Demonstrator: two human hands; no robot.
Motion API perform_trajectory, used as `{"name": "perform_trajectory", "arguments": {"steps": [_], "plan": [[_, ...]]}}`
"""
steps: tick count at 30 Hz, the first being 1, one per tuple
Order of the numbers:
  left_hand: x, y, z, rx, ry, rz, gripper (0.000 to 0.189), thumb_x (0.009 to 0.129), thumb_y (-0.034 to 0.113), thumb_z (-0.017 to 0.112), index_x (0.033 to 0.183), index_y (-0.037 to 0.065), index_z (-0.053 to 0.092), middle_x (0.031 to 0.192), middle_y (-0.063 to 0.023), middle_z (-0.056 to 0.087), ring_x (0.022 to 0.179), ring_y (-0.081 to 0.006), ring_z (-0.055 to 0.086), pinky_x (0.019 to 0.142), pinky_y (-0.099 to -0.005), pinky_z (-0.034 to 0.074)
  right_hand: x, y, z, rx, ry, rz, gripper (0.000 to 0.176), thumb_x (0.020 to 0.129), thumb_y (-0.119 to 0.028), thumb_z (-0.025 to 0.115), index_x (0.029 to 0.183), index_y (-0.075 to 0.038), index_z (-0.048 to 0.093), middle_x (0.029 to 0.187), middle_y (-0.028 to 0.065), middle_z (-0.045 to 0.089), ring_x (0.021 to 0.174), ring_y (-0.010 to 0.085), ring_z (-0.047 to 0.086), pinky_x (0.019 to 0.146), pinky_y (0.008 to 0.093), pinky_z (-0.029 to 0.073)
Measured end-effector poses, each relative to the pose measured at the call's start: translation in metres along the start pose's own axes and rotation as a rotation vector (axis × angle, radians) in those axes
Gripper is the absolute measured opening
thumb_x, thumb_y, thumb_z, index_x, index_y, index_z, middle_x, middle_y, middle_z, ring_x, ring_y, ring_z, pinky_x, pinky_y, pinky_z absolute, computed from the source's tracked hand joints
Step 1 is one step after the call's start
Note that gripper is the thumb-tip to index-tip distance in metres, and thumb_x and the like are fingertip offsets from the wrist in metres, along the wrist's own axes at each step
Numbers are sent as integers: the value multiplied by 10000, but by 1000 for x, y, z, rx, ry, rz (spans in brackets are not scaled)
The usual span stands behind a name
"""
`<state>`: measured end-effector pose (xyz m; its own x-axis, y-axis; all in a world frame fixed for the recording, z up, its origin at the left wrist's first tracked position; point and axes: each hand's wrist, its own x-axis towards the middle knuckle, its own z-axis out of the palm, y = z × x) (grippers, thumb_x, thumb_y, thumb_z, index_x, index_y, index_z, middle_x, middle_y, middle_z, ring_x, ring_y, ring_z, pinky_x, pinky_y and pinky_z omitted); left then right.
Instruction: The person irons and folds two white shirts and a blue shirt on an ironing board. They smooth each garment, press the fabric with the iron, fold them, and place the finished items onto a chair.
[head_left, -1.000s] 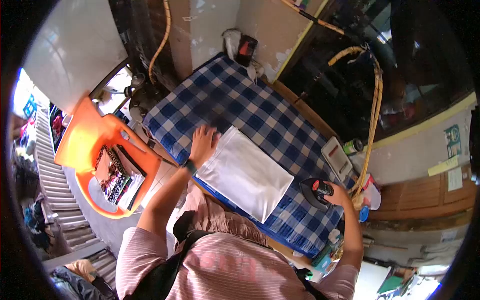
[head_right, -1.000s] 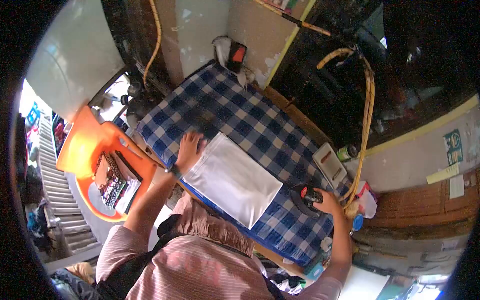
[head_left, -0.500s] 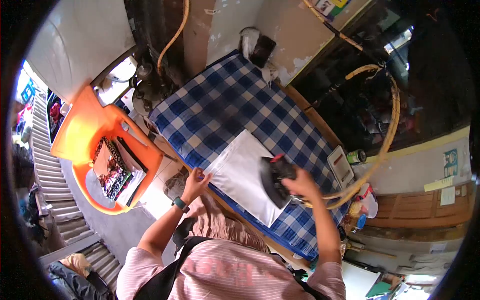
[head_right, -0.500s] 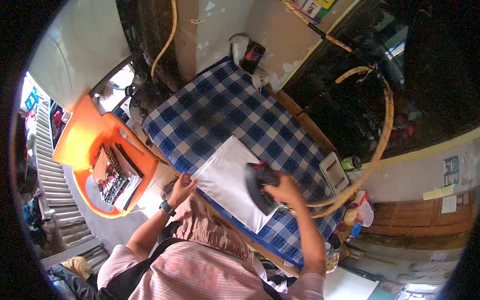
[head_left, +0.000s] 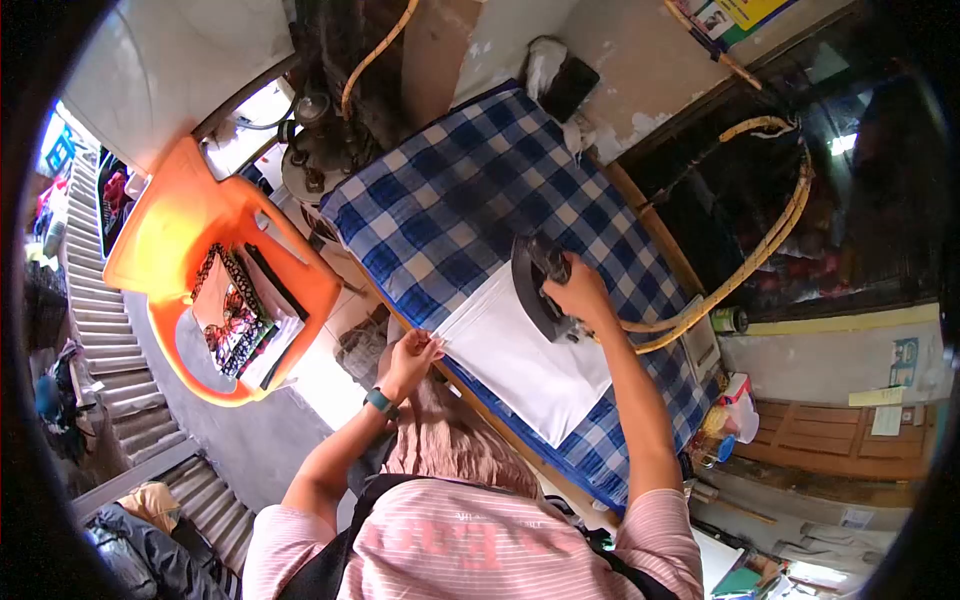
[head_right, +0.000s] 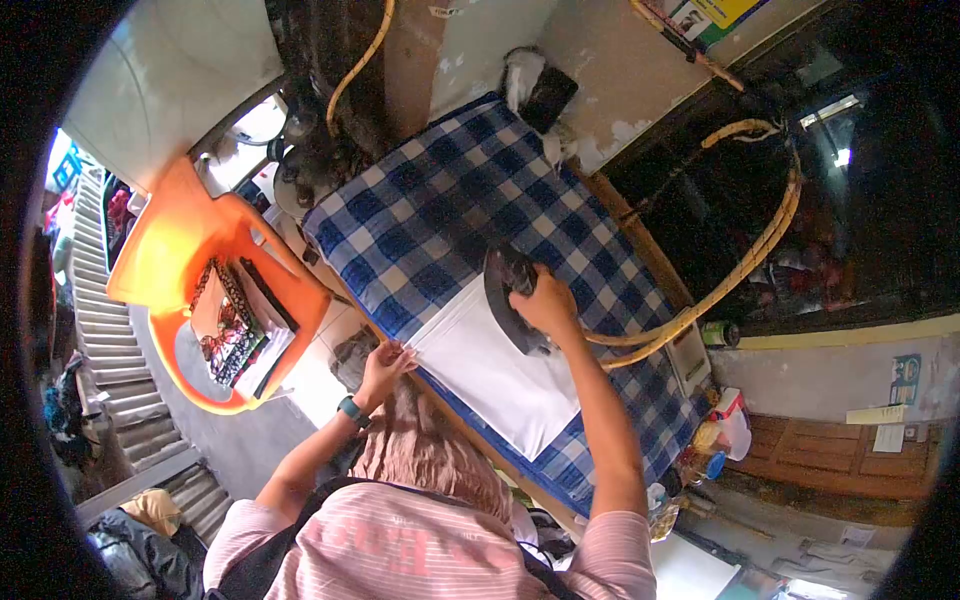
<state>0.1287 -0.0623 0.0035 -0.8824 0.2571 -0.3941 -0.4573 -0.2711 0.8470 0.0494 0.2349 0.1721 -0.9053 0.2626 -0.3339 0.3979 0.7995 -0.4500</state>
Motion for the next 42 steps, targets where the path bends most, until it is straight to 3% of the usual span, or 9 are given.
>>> {"name": "perform_trajectory", "arguments": {"steps": [16,21,27,30,33,35,37,39,42], "plan": [[5,-3,-10,219,121,187,190,941,124,583,1084,11,530,971,-58,594,786,-103,591,668,-231,498,-173,238,-33,301,191,572,261,729,-223,651,812,24,638,694,126,660,593,201,654,534,354,510],[-17,32,14,668,277,489,240,918,115,587,1127,18,521,1167,-148,520,1065,-233,533,912,-362,429,-218,188,-24,-803,936,324,443,792,-441,683,980,-48,602,885,199,633,823,315,621,712,513,459],[-19,48,80,917,26,808,360,901,85,571,1240,12,474,1316,-200,470,1292,-383,378,1085,-440,281,-175,207,143,371,767,597,501,847,-505,586,987,-25,553,948,257,608,814,401,630,756,490,484],[-5,43,113,687,-194,662,497,942,147,549,1385,16,367,1375,-198,455,1357,-343,339,1126,-423,241,-160,168,102,294,621,525,342,864,-353,626,965,-38,545,979,249,578,805,425,610,717,471,489],[33,32,144,994,-251,521,525,956,185,551,1415,44,338,1404,-143,436,1323,-267,398,1102,-379,288,-182,59,13,95,1008,-175,113,870,-120,619,940,-64,550,869,145,615,749,392,606,649,458,498],[54,45,136,779,-645,904,553,976,326,507,1445,92,326,1467,-122,365,1249,-256,465,1068,-370,347,-205,27,-25,1,766,-341,166,826,-121,652,958,-74,563,869,99,632,701,343,615,603,420,505],[45,102,203,-495,-606,-194,646,944,604,373,1384,135,433,1217,-42,567,911,-180,587,855,-397,504,-232,0,-64,-133,794,-732,217,772,-104,679,964,-97,578,899,70,646,669,283,626,571,375,504],[88,112,206,-720,-1089,-91,761,892,715,301,1367,139,450,1184,-67,590,1012,-206,585,866,-400,502,-259,-19,-91,-378,874,-908,287,735,-135,710,998,-146,596,924,-16,630,628,130,597,526,283,444],[79,135,231,-754,-1023,-177,831,854,757,297,1369,121,444,1194,-77,588,1020,-218,586,882,-400,490,-288,-18,-105,-589,879,-956,310,782,-184,673,1084,-167,605,894,-34,575,613,99,555,522,252,410]]}}
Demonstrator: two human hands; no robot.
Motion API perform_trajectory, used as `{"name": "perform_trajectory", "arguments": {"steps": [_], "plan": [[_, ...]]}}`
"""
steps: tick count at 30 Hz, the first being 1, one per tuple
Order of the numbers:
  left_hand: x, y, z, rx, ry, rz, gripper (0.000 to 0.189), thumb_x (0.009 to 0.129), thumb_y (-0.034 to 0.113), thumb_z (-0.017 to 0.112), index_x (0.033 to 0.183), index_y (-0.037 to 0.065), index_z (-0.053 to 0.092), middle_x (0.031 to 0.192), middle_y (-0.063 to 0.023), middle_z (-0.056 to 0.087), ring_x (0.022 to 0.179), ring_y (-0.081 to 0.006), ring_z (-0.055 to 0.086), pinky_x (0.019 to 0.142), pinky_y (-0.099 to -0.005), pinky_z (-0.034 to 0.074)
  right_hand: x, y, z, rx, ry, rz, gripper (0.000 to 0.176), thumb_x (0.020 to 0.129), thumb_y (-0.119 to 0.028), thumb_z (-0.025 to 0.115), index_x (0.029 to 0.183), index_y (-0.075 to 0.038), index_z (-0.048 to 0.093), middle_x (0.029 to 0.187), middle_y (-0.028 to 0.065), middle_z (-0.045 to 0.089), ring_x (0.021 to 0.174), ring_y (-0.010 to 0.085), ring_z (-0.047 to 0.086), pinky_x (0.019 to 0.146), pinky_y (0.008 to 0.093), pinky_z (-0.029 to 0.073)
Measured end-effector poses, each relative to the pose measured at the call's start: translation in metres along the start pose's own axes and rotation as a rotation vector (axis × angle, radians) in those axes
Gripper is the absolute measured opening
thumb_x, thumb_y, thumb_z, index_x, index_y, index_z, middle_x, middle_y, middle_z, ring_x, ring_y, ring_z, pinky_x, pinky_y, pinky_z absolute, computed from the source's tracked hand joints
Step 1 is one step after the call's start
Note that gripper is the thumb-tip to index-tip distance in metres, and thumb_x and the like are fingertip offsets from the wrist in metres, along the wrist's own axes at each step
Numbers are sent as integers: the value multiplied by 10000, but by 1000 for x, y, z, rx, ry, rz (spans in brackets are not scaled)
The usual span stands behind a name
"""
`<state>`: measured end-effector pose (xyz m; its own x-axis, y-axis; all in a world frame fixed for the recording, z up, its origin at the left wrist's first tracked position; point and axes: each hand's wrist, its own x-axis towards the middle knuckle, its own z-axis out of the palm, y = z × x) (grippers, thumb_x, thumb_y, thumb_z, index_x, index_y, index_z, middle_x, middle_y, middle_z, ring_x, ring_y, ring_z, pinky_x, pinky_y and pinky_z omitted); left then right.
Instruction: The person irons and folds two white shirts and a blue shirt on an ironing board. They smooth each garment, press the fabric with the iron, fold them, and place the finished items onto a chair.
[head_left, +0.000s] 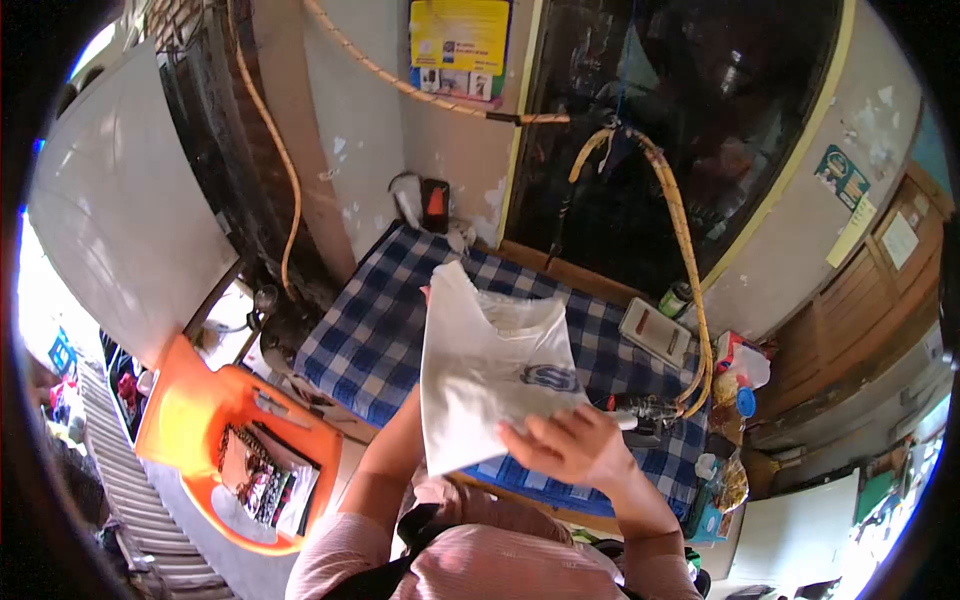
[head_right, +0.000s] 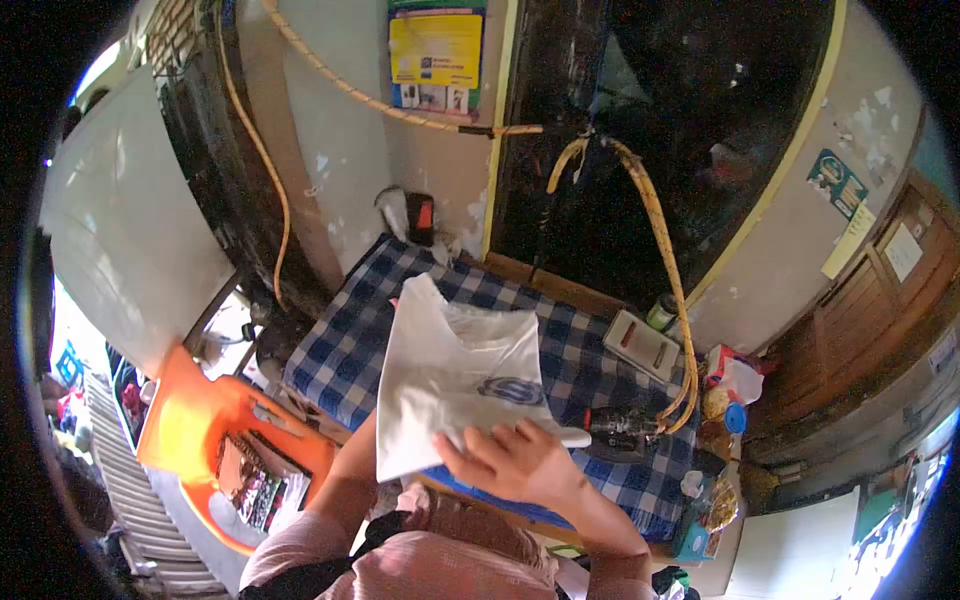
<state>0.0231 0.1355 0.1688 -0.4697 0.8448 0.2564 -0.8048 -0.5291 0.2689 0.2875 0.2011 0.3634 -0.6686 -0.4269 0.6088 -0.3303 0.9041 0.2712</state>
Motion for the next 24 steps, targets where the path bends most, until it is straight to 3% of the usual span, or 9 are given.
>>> {"name": "perform_trajectory", "arguments": {"steps": [5,8,9,11,13,14,19,22,24], "plan": [[12,15,7,116,252,-67,949,791,827,290,1370,90,434,1211,-94,585,1033,-238,587,908,-401,471,-45,-16,19,-28,-205,-86,313,843,-244,628,1148,-178,606,852,-28,540,641,106,550,562,260,423],[-4,33,-87,503,505,-10,1082,718,898,273,1385,56,400,1265,-146,561,1120,-282,556,962,-402,441,-116,-29,55,411,-655,4,317,859,-291,635,1145,-158,605,907,21,600,790,166,600,640,306,478],[-25,46,-125,631,763,-245,1073,750,874,274,1406,28,345,1302,-178,536,1202,-274,504,1022,-423,384,-147,-20,65,368,-690,189,357,834,-315,660,1142,-142,604,928,32,612,818,182,601,667,330,489],[-48,41,-154,923,1037,-216,814,854,724,412,1309,53,486,1130,-129,627,1075,-257,560,940,-426,421,-158,22,61,300,-777,684,374,785,-275,672,1076,-60,575,952,89,587,908,266,578,738,395,502],[-49,42,-159,2019,854,40,458,900,497,536,1103,97,631,951,-69,659,961,-272,581,848,-438,438,-177,73,48,-142,-636,649,671,677,-382,773,1222,-56,559,1090,138,556,1013,312,518,871,425,430],[-42,38,-158,2139,705,280,205,866,316,600,909,128,670,887,-40,664,945,-306,578,813,-440,439,-212,102,57,-24,-703,688,726,658,-420,783,1245,-62,551,1103,139,563,1028,318,524,869,422,439],[-19,-16,-120,2128,255,213,126,833,215,621,906,114,635,893,-56,655,942,-299,572,807,-444,423,-254,166,93,355,-951,665,747,643,-517,775,1217,-73,596,1040,153,634,987,320,599,845,402,484],[-11,-46,-108,2175,38,180,135,809,166,628,929,105,616,963,-79,629,974,-312,548,831,-451,408,-262,166,110,478,-707,1017,557,661,-484,786,943,-16,679,779,133,691,713,269,678,687,351,537],[0,-60,-112,2229,-61,167,159,803,149,626,953,101,607,1005,-91,612,993,-320,533,847,-456,400,-255,178,120,599,-823,1288,563,660,-512,783,904,-16,672,745,120,684,671,242,675,645,339,537]]}}
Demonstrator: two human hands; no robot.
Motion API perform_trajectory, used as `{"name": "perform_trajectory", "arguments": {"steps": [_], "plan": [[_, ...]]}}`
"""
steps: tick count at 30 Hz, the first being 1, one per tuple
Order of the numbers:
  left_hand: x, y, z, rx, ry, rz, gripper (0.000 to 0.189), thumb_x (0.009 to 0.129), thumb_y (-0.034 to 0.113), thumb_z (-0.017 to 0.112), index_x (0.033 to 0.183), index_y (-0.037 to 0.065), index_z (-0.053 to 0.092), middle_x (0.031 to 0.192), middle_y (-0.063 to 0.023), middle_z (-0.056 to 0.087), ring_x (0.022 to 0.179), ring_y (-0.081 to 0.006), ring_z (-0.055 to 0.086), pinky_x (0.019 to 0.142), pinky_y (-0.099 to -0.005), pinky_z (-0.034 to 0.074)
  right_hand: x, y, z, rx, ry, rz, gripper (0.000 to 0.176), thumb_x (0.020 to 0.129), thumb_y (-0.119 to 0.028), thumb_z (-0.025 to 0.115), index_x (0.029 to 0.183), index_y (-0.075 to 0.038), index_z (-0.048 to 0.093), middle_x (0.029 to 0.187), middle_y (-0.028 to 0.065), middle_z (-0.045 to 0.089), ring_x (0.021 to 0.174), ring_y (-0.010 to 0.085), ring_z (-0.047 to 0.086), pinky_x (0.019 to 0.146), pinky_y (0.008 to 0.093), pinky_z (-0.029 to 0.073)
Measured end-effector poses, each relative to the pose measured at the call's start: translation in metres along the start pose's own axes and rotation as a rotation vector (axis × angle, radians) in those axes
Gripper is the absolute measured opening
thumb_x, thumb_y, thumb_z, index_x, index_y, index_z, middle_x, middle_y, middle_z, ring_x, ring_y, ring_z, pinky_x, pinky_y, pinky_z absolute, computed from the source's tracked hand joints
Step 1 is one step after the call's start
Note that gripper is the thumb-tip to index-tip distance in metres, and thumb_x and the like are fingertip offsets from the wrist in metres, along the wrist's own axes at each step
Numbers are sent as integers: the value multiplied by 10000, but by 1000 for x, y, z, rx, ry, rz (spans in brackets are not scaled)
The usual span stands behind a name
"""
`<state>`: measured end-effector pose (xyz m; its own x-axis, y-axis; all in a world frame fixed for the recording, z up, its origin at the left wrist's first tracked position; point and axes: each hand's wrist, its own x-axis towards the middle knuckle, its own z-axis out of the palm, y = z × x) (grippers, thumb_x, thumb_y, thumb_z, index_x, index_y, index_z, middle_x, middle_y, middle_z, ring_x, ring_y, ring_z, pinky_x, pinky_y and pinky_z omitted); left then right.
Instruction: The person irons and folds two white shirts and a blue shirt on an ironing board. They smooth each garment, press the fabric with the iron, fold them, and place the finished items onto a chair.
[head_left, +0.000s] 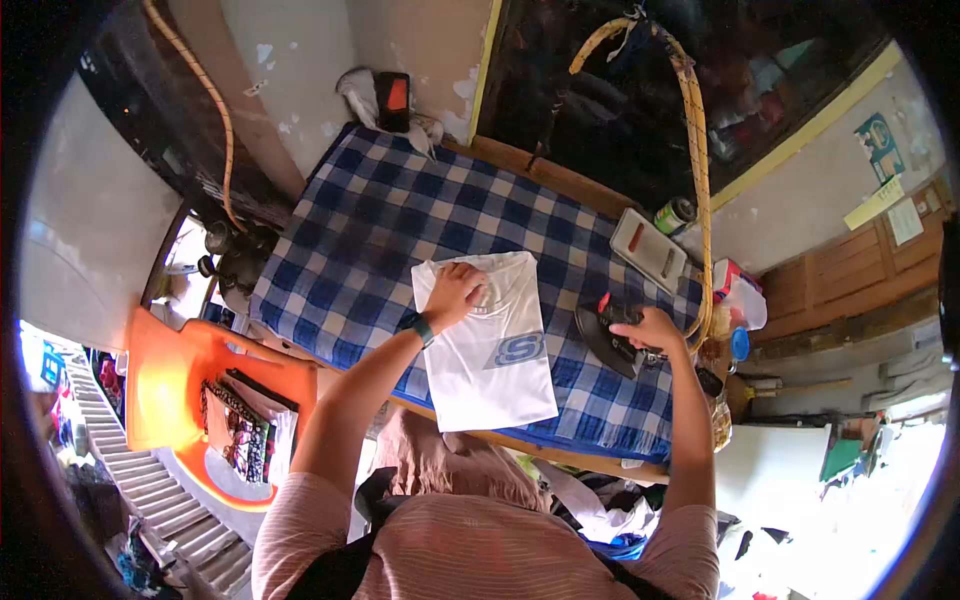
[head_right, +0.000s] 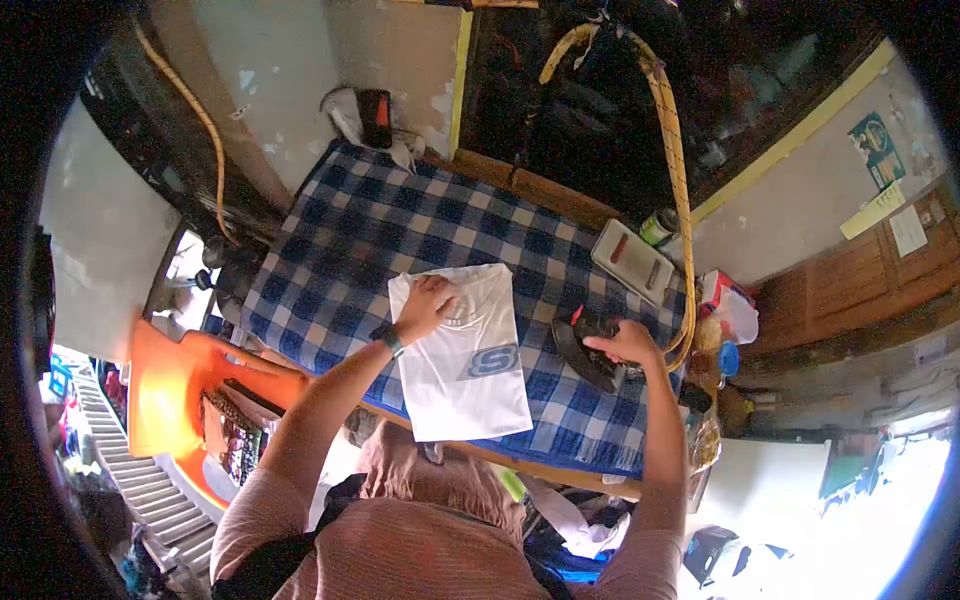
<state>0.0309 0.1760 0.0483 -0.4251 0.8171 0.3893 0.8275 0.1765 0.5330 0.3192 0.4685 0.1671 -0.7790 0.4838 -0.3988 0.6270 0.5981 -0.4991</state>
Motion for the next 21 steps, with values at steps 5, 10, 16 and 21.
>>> {"name": "perform_trajectory", "arguments": {"steps": [5,10,16,21], "plan": [[47,6,32,-43,79,24,351,777,59,573,1124,114,564,1111,-110,559,1050,-324,488,872,-460,386,-42,-96,39,207,140,368,784,681,-427,771,1213,84,504,851,181,674,639,221,675,601,350,545],[92,13,56,-56,-168,-84,309,819,119,545,1116,165,615,1128,-72,615,1053,-298,517,856,-496,346,-98,-155,101,-88,-76,200,748,705,-441,682,1335,-90,483,1065,247,645,966,383,645,839,444,516],[101,9,60,-215,-67,-190,86,818,235,612,848,229,692,882,42,690,916,-233,577,815,-447,309,-119,-143,176,90,145,177,703,725,-459,695,1284,-65,531,951,276,652,872,437,647,796,461,518],[102,9,75,-79,84,-310,65,804,237,628,795,247,691,868,56,689,924,-231,560,788,-457,320,-84,-81,169,91,492,372,328,733,-345,714,830,-38,653,584,131,623,513,251,639,527,388,509]]}}
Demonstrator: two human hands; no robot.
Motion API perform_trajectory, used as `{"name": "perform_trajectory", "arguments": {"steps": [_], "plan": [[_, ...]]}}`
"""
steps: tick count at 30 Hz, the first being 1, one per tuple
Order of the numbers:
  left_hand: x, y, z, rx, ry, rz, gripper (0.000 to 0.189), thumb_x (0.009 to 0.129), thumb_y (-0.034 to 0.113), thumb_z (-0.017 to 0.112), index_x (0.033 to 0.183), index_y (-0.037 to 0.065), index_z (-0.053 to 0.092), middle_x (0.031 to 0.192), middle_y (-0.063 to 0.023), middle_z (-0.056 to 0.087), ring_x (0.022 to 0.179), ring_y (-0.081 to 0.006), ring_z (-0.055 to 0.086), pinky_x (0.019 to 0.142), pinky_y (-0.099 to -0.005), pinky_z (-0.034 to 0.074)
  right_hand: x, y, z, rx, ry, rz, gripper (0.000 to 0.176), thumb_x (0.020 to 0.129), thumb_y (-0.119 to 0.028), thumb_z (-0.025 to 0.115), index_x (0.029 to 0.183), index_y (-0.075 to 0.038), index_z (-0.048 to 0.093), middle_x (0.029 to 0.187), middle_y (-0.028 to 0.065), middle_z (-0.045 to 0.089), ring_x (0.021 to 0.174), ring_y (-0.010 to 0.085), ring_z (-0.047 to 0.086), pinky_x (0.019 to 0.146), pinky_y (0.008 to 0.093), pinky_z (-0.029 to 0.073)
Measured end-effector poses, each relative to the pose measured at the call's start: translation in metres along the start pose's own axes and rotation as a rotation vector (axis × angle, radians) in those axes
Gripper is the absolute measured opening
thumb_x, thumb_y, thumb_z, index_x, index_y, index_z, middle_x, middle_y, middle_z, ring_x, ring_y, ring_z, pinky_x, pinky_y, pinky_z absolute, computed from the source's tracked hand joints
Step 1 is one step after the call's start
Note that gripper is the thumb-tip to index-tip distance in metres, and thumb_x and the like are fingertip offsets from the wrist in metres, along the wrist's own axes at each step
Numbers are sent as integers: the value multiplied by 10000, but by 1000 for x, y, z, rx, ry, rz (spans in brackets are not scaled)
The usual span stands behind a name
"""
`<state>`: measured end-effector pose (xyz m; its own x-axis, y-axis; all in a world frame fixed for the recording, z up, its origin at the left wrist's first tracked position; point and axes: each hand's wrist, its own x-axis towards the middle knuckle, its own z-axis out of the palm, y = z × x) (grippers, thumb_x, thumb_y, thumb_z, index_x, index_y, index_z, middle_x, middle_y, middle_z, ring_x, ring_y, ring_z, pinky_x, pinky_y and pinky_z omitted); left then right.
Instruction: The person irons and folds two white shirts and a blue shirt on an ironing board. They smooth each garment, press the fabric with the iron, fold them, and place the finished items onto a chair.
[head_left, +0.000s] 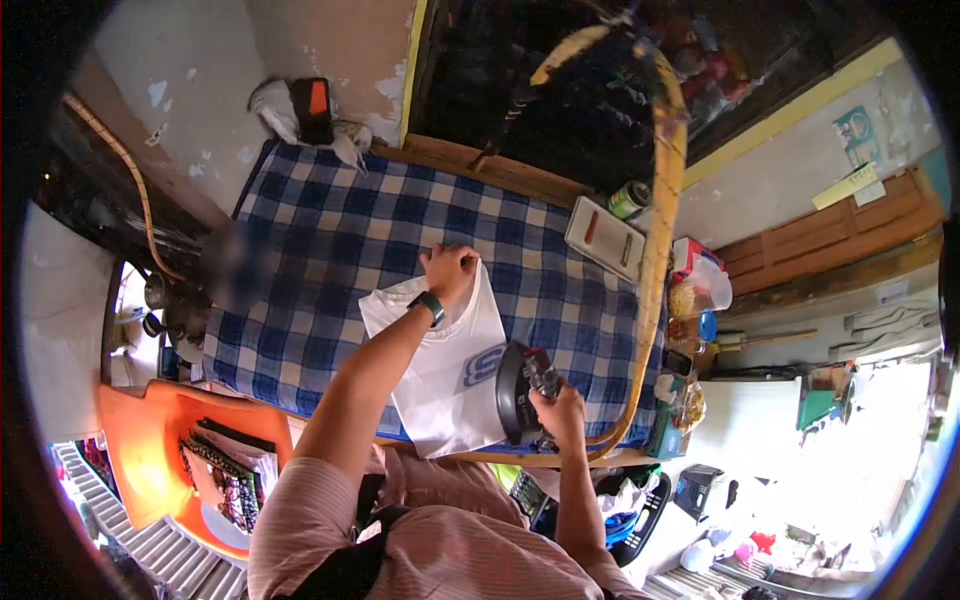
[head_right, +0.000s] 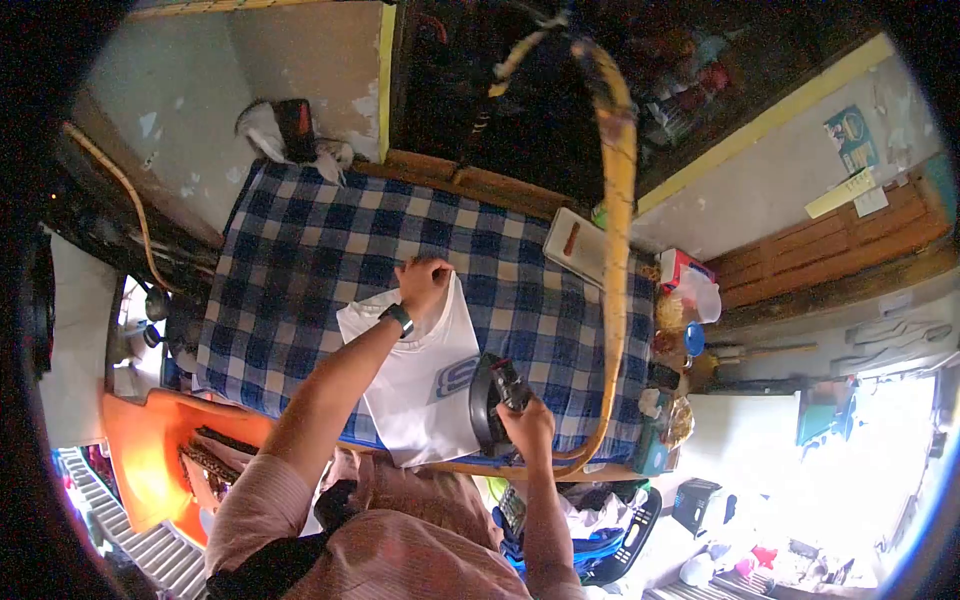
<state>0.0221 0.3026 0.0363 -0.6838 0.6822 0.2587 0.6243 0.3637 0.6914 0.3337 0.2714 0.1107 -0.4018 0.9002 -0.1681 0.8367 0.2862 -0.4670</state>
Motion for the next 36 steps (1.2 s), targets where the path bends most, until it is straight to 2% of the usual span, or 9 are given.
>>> {"name": "perform_trajectory", "arguments": {"steps": [5,10,14,15,18,23,26,32,36], "plan": [[7,-28,-55,-66,-76,71,220,836,332,630,980,166,626,818,14,672,841,-256,574,769,-446,341,43,-69,-39,373,-210,129,320,788,-310,704,752,-6,609,513,58,566,452,161,590,445,333,467],[-45,-63,-123,529,152,-49,218,914,303,539,840,126,642,797,-35,657,838,-242,549,770,-455,339,112,-125,-1,401,-332,128,345,818,-297,692,679,1,586,522,50,572,444,154,583,417,307,454],[-56,-90,-118,440,161,14,262,929,296,521,762,125,628,782,-42,643,850,-249,540,791,-459,333,160,-148,36,200,-327,-18,357,818,-301,666,653,4,584,528,75,578,448,169,595,442,314,489],[-54,-96,-116,476,212,31,274,933,290,516,746,122,622,771,-40,636,853,-252,540,802,-461,330,168,-154,39,104,-337,-7,444,804,-392,632,775,48,579,578,143,642,605,243,674,649,396,539],[-50,-105,-109,489,257,9,263,937,283,510,763,114,612,771,-41,628,859,-258,539,809,-465,329,183,-164,39,121,-303,-42,331,806,-268,656,739,47,580,581,109,608,468,190,607,468,332,513],[-50,-98,-141,384,416,-128,190,958,272,477,914,97,539,863,-72,622,868,-300,526,787,-463,360,148,-212,2,112,-300,-101,349,754,-236,666,900,67,572,606,127,632,484,193,621,507,331,521],[-90,-104,-187,215,430,-126,235,974,283,452,892,80,539,788,-106,616,800,-321,559,709,-435,420,124,-201,10,-3,-270,-365,479,703,-335,692,1061,-26,616,914,239,676,840,363,675,776,428,528],[-240,-65,-202,-173,-610,-458,329,947,334,519,826,48,627,613,-139,594,513,-292,589,457,-443,439,69,-244,60,-248,-557,-732,491,693,-361,691,1082,-65,643,956,219,674,892,398,650,817,464,520],[-302,-43,-172,-223,-626,-283,371,868,408,632,811,42,647,608,-122,603,513,-243,582,463,-376,439,93,-283,72,-306,-556,-627,427,725,-383,675,960,-27,679,906,244,672,859,398,659,787,464,527]]}}
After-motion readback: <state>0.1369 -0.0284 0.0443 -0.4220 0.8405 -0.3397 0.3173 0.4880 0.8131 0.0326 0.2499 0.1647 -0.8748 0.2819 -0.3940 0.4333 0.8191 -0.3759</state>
